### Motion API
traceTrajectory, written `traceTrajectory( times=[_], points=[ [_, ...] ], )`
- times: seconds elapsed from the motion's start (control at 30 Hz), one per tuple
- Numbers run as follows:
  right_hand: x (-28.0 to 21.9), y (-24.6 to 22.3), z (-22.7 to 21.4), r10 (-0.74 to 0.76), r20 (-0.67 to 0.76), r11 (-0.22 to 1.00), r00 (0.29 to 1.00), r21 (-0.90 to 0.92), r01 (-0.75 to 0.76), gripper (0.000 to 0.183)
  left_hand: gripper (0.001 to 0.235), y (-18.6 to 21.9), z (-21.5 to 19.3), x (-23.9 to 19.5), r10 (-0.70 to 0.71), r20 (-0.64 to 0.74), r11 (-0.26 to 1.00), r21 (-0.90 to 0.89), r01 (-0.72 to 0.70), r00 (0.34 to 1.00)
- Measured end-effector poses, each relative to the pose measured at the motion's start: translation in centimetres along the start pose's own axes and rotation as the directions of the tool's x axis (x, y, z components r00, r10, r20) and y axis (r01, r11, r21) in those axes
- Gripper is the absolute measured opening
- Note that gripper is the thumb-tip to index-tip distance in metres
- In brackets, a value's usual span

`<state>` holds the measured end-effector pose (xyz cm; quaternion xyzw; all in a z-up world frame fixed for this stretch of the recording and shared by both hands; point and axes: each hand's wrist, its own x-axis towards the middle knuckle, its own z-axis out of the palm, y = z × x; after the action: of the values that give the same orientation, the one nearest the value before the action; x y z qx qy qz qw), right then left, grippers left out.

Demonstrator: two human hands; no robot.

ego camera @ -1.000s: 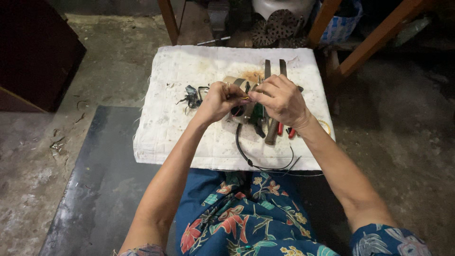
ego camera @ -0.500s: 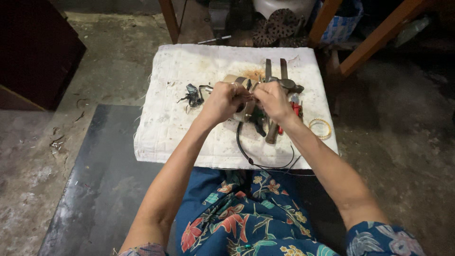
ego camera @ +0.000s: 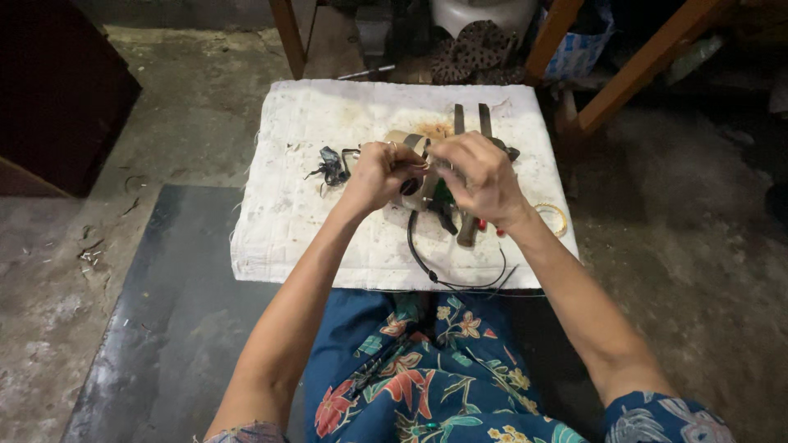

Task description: The person sits on the floor and works on a cylindrical electronic device, likely a motor, placed on a white cloth. They strip the insulation from wires using a small knife and then use red pliers to twist and secure the wire connections.

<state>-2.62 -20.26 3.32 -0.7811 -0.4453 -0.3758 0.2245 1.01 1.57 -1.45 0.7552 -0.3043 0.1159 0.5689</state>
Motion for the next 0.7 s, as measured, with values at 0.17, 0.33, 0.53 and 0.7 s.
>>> traceTrajectory(
  times=[0.17, 0.33, 0.53, 0.7],
  points=[
    [0.4, -0.8, 0.0, 0.025, 0.031, 1.0, 0.999, -0.008, -0.025, 0.028, 0.014, -0.1, -0.1, 0.0, -0.055, 0.016, 0.996, 0.071, 0.054, 0.998],
    [0.5, -0.3, 0.3, 0.05, -0.024, 0.998, 0.998, 0.042, -0.049, 0.024, 0.016, -1.1, -0.5, 1.2, -0.05, 0.083, 0.999, -0.014, 0.051, 0.995],
    [0.5, 1.1, 0.2, 0.023, -0.044, 0.998, 0.999, 0.064, -0.02, 0.019, 0.01, -1.7, -0.4, 2.1, -0.055, 0.194, 0.958, -0.266, 0.106, 0.98],
    [0.8, 1.2, 0.4, -0.042, -0.036, 0.999, 0.998, -0.015, 0.041, 0.019, 0.006, -1.5, -0.5, 2.1, -0.117, 0.171, 0.972, -0.183, 0.148, 0.978]
  ],
)
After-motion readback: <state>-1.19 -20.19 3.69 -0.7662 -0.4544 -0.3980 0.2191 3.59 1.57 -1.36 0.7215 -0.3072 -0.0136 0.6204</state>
